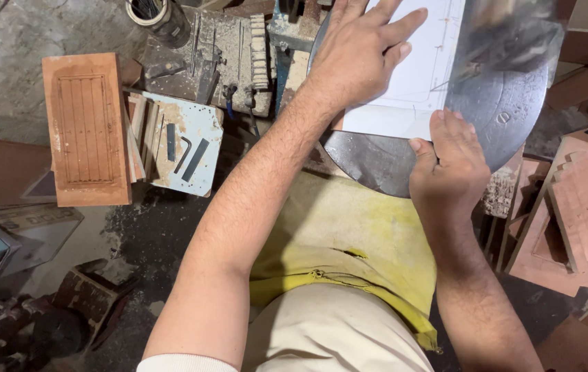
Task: The person stands at a scroll saw, adjusts the machine, and lays a yellow cloth over their lap. They place a small wooden board with a paper template on the round saw table and cut along the drawn outline, holding the board with one hand while guiding it into the blade. After cutting, they set the board down, remove the cloth, and step away from the machine.
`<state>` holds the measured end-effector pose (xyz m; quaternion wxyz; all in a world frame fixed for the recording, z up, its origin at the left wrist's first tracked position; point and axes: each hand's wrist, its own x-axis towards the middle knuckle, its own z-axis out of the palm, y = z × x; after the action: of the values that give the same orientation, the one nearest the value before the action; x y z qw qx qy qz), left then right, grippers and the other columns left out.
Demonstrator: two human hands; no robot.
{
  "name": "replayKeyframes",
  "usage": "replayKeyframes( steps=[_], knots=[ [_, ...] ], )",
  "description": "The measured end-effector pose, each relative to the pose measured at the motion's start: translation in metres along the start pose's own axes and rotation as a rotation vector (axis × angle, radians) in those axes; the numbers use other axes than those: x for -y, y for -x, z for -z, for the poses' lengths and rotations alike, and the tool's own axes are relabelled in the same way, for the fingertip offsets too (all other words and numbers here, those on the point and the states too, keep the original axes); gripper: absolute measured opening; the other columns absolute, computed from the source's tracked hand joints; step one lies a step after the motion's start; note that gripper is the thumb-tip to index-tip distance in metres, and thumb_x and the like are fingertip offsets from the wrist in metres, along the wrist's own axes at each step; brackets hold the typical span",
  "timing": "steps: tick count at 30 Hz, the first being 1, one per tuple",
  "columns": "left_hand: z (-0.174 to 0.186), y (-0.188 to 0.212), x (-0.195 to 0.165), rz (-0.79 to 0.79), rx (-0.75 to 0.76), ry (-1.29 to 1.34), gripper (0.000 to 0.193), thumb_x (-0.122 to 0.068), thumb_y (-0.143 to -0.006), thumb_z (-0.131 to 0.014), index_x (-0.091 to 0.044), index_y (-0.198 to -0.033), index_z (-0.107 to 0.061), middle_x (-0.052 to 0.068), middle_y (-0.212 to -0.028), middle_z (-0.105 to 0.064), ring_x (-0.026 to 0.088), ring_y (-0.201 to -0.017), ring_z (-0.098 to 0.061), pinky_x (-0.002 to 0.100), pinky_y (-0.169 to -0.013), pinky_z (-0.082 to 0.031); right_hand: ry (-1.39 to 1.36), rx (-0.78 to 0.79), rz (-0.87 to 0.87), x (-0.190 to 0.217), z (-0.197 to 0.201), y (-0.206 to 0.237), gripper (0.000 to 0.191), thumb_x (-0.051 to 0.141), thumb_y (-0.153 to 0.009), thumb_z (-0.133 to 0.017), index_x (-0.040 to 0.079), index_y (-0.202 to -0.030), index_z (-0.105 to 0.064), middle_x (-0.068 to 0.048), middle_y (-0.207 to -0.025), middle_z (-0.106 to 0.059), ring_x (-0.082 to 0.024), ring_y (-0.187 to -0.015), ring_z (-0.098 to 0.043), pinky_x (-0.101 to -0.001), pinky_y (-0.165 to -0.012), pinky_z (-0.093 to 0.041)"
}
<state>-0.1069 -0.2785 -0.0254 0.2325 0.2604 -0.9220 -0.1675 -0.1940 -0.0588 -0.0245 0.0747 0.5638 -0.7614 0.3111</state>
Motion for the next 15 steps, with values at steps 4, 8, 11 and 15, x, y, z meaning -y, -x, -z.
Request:
replayKeyframes(
  steps=[4,8,11,15],
  knots=[
    [0.001,0.001,0.0,0.001,-0.03,-0.002,0.039,-0.031,-0.103,-0.066,-0.027,-0.141,-0.064,0.004,-0.149,-0.056,0.03,-0.143,-0.041,0.058,-0.123,-0.021,0.021,0.01,-0.014,0.001,0.0,0.001,0.039,0.001,-0.095,-0.079,-0.008,-0.132,-0.069,-0.028,-0.135,-0.068,-0.044,-0.132,-0.065,-0.053,-0.119,-0.047],
    [0.002,0.003,-0.003,0.04,-0.021,0.012,0.04,-0.031,-0.103,-0.065,-0.028,-0.142,-0.063,0.004,-0.148,-0.057,0.03,-0.143,-0.041,0.058,-0.124,-0.021,0.06,0.049,-0.02,0.002,-0.001,0.002,0.043,0.001,-0.098,-0.076,-0.009,-0.138,-0.065,-0.028,-0.139,-0.066,-0.045,-0.136,-0.062,-0.0538,-0.12,-0.045],
    [0.003,0.003,-0.006,0.081,-0.033,-0.006,0.041,-0.032,-0.102,-0.065,-0.028,-0.143,-0.062,0.004,-0.149,-0.055,0.031,-0.145,-0.038,0.063,-0.123,-0.021,0.084,0.059,-0.016,0.001,-0.001,0.002,0.046,0.003,-0.101,-0.074,-0.009,-0.144,-0.061,-0.028,-0.143,-0.064,-0.046,-0.139,-0.059,-0.0573,-0.121,-0.042],
    [0.004,0.008,-0.013,0.14,-0.046,-0.054,0.042,-0.033,-0.102,-0.064,-0.029,-0.144,-0.061,0.003,-0.155,-0.048,0.032,-0.149,-0.032,0.069,-0.122,-0.021,0.09,0.082,-0.012,0.003,0.001,0.001,0.057,0.015,-0.101,-0.078,-0.011,-0.147,-0.057,-0.029,-0.145,-0.061,-0.049,-0.14,-0.055,-0.064,-0.119,-0.038]
  ],
)
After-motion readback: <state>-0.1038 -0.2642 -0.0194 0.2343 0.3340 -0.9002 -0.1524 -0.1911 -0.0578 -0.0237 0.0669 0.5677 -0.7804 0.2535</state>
